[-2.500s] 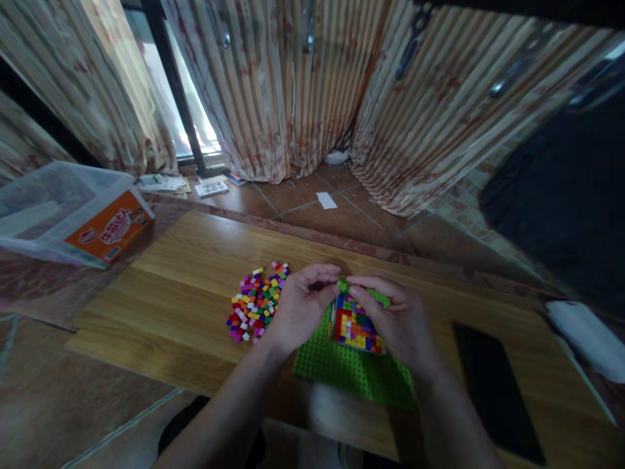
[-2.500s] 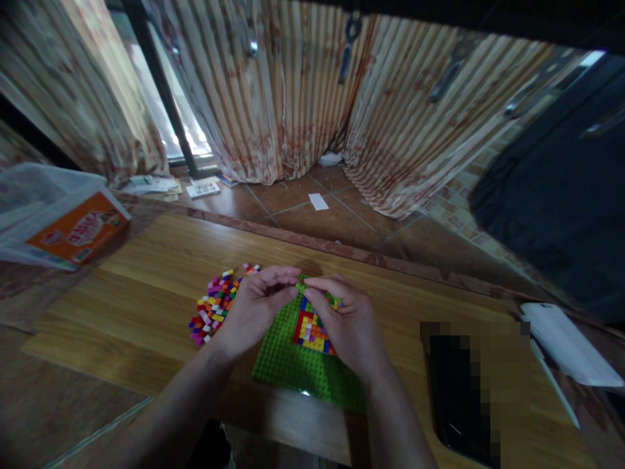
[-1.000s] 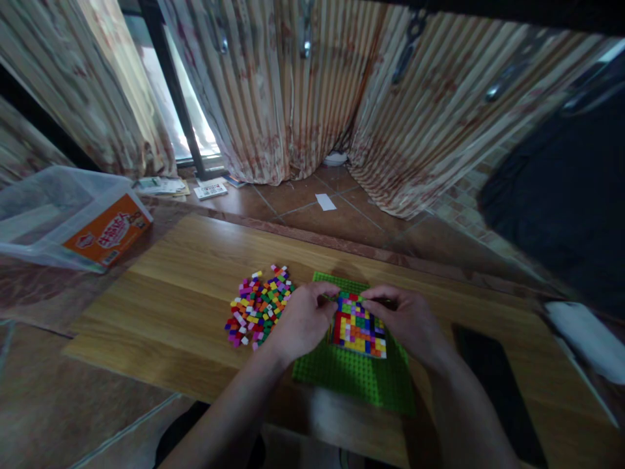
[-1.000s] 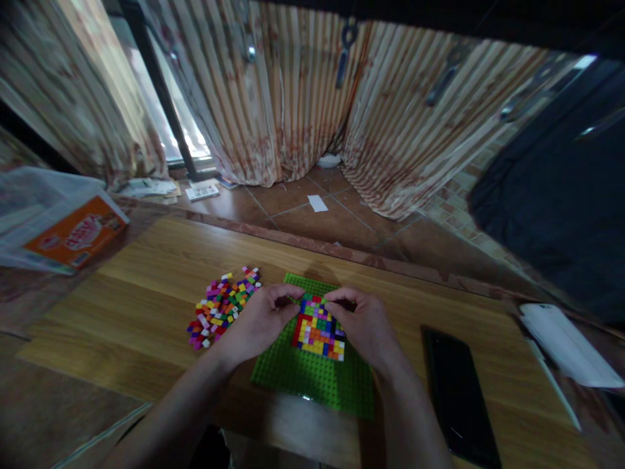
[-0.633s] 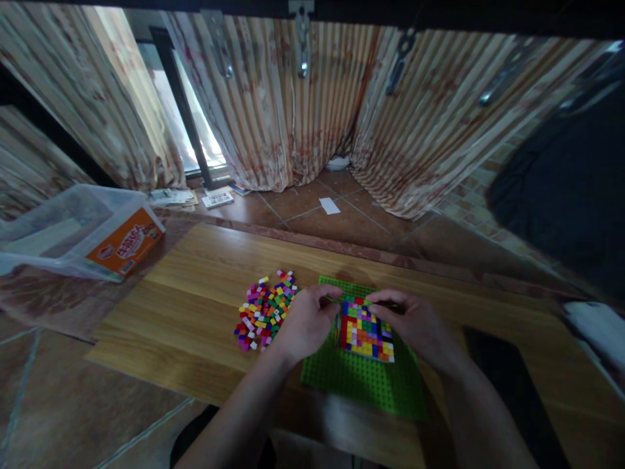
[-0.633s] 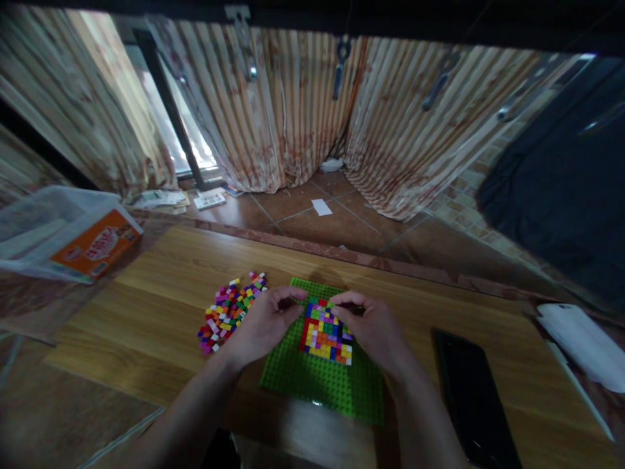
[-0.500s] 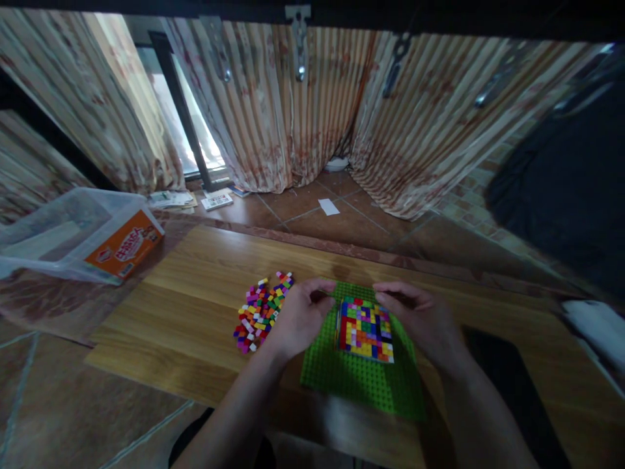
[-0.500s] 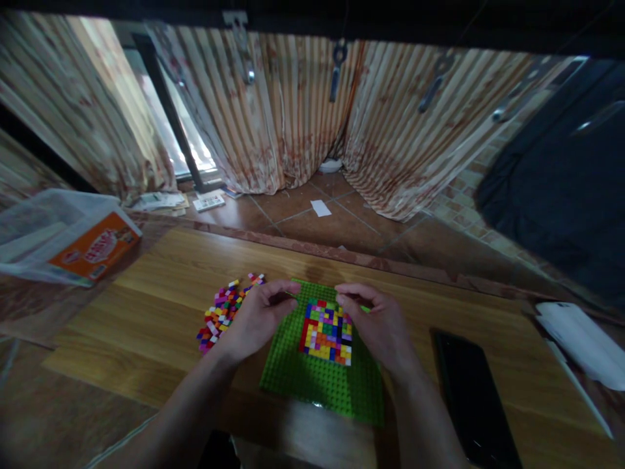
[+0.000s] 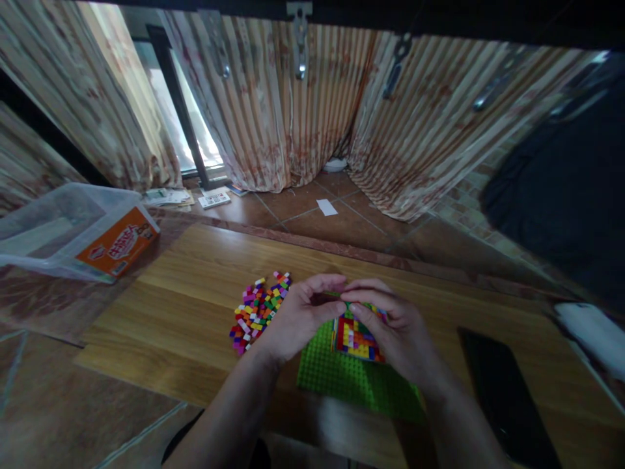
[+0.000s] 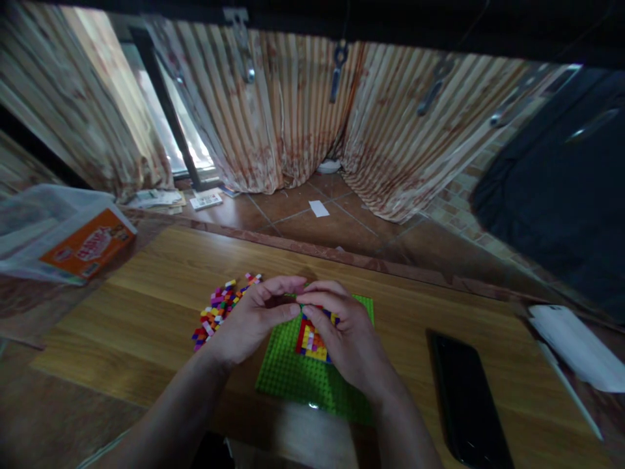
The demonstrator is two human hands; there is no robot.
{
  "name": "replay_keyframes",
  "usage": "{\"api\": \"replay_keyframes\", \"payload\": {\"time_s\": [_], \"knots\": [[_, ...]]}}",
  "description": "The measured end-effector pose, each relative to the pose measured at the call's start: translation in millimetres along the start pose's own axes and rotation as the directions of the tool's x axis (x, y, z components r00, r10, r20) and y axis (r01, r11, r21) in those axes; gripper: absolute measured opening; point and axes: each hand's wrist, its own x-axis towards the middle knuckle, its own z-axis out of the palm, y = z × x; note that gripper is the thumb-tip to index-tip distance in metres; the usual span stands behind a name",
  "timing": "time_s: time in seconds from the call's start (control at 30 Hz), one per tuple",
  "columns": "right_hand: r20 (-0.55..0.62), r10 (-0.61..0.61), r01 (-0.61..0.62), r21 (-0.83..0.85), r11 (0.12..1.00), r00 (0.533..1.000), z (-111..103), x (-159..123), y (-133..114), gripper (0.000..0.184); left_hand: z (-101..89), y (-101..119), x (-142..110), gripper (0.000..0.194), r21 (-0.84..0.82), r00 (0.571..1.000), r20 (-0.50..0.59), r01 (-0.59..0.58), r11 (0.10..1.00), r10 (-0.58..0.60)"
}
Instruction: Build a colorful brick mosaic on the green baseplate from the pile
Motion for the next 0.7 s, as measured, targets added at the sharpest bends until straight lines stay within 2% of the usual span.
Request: {"api": "replay_keyframes", "payload": {"time_s": [0.1,0.17,0.3,0.37,0.5,0.7], "knots": [[-0.021,0.001,-0.001,0.024,1.0,1.0,-2.3,1.3,-1.6,0.014,1.4,-0.7,0.2,0.036,-0.019,1.0,-0.006,-0.011,1.0,0.011],[-0.059,0.008,-0.007,0.022,1.0,0.998,-8.9,1.8,0.7,0.012,2.2,-0.8,0.6,0.035,0.002,0.999,-0.05,-0.01,1.0,0.01],[-0.192,0.082,-0.084,-0.003,0.996,0.978,-32.8,-1.2,17.5,0.011,0.1,-3.0,3.5,0.02,0.185,0.973,-0.227,0.009,0.983,0.034],[-0.216,0.147,-0.157,-0.03,0.987,0.965,-43.0,-4.5,27.4,0.012,-2.0,-5.7,5.4,0.014,0.279,0.967,-0.251,0.029,0.96,0.044],[-0.151,0.22,-0.234,-0.078,0.969,0.964,-45.9,-8.8,37.5,0.014,-2.4,-10.8,6.5,0.017,0.396,0.979,-0.2,0.044,0.917,0.039],[-0.047,0.205,-0.208,-0.092,0.974,0.978,-34.3,-6.9,41.1,0.012,1.7,-14.7,4.2,0.024,0.441,0.987,-0.16,0.059,0.896,0.013]]}}
